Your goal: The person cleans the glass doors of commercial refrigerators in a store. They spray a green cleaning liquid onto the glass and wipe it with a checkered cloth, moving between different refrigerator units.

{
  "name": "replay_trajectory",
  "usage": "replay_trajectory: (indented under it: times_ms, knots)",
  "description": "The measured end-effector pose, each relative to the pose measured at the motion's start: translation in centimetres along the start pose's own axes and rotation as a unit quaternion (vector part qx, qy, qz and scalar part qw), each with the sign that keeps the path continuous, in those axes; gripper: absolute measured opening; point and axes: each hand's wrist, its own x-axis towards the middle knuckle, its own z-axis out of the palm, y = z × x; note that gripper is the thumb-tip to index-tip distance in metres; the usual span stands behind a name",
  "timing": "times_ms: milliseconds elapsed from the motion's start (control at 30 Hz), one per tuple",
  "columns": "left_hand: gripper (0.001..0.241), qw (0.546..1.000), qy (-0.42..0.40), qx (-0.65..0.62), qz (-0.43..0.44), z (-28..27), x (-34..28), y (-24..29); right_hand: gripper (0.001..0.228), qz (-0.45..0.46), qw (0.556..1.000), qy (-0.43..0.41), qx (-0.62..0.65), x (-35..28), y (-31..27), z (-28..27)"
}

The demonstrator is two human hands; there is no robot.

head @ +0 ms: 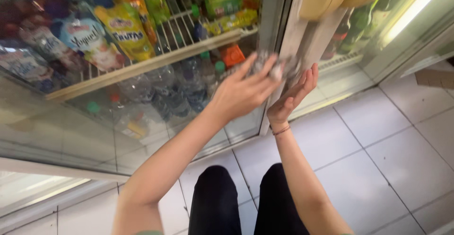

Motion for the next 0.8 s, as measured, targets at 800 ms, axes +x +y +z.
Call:
replay_trajectory:
  times_ms: [800]
  knots:
    - [0.045,0.936,-0.298,-0.121,0.140,19.4,-28.7,19.6,0.069,0.188,0.952,-0.124,-0.207,-17.0,-4.9,-11.4]
